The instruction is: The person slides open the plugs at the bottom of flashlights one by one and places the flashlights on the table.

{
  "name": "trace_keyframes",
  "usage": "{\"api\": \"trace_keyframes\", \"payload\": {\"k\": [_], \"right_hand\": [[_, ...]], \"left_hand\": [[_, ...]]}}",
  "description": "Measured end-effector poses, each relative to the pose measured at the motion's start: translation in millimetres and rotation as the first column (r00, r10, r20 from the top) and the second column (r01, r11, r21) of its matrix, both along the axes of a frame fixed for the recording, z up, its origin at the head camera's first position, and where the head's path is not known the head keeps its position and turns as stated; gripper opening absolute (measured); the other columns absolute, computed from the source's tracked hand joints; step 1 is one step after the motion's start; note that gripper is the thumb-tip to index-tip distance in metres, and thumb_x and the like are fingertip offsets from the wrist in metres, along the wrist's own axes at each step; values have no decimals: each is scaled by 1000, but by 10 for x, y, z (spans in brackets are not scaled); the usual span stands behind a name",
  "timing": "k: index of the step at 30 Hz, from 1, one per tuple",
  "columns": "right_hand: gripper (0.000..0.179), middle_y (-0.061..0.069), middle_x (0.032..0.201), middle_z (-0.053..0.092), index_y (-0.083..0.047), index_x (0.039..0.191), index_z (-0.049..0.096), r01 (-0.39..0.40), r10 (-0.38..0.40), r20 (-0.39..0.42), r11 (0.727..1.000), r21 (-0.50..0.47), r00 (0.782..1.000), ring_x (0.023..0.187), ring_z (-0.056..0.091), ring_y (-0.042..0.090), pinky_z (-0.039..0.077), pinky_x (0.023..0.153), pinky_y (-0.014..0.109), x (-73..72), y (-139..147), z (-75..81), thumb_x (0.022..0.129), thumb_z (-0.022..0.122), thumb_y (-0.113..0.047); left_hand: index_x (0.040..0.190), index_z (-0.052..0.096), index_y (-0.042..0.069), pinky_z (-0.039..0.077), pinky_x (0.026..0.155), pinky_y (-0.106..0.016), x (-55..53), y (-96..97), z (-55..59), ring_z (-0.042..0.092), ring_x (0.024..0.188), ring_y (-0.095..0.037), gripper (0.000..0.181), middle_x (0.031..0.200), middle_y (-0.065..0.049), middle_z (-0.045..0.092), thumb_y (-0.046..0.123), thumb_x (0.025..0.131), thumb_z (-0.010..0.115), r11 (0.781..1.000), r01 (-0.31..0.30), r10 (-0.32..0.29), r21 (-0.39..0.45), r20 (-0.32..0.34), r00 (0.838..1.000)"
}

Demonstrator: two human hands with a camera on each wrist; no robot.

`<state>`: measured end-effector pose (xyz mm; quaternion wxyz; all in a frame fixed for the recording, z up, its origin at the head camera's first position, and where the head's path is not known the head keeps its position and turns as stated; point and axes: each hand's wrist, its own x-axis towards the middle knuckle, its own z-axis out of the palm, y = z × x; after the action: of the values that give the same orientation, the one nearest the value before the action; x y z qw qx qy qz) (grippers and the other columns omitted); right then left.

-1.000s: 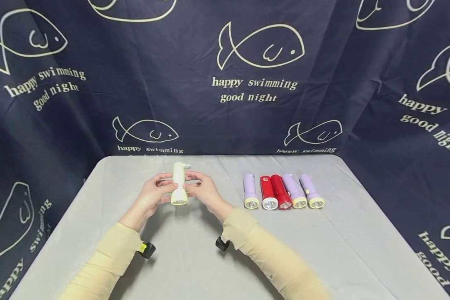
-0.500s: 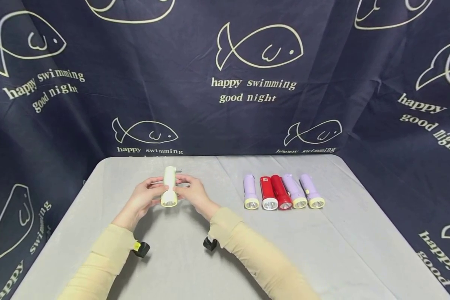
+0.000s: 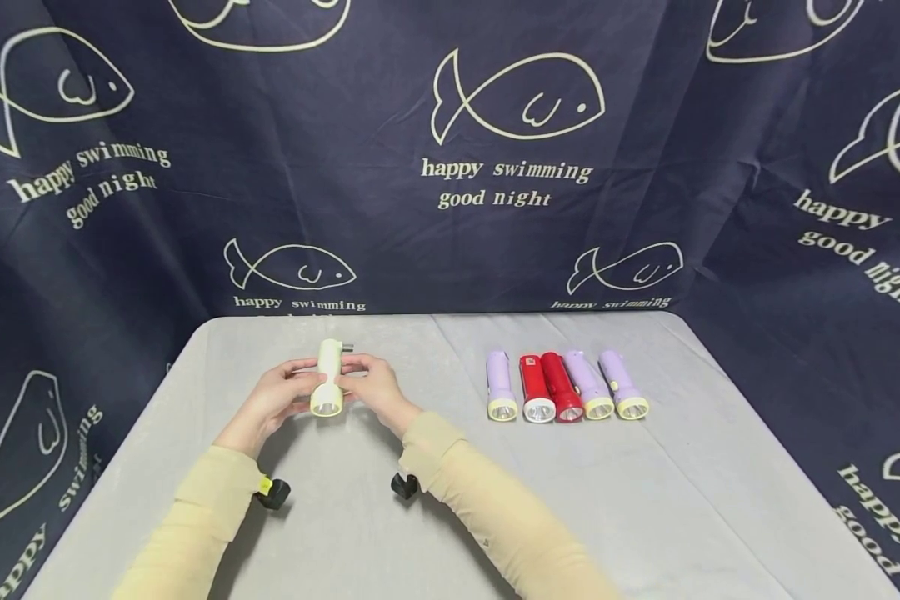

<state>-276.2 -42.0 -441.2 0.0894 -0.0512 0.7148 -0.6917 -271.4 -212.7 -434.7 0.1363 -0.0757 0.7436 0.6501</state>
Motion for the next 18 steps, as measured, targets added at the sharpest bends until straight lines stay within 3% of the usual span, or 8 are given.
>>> {"api": "trace_keyframes", "payload": {"k": [7, 18], "right_hand": [[37, 11, 102, 66, 1, 117, 62, 9, -10, 26, 999, 38, 1000, 69, 67, 18, 58, 68, 33, -8, -70, -61, 80, 69, 2], [35, 10, 104, 67, 1, 117, 63, -14, 13, 11, 997, 70, 1000, 76, 68, 16, 57, 66, 24, -10, -164, -162, 82, 67, 3]], "left_hand": [[142, 32, -4, 55, 78, -28, -57, -83, -69, 63, 84, -8, 67, 116, -13, 57, 18, 88, 66, 999, 43, -43, -15, 5, 999], [140, 31, -9, 55, 72, -24, -132, -212, -131, 65, 77, -6, 68, 86, 4, 65, 13, 87, 66, 996, 90, -90, 3, 18, 996]]}}
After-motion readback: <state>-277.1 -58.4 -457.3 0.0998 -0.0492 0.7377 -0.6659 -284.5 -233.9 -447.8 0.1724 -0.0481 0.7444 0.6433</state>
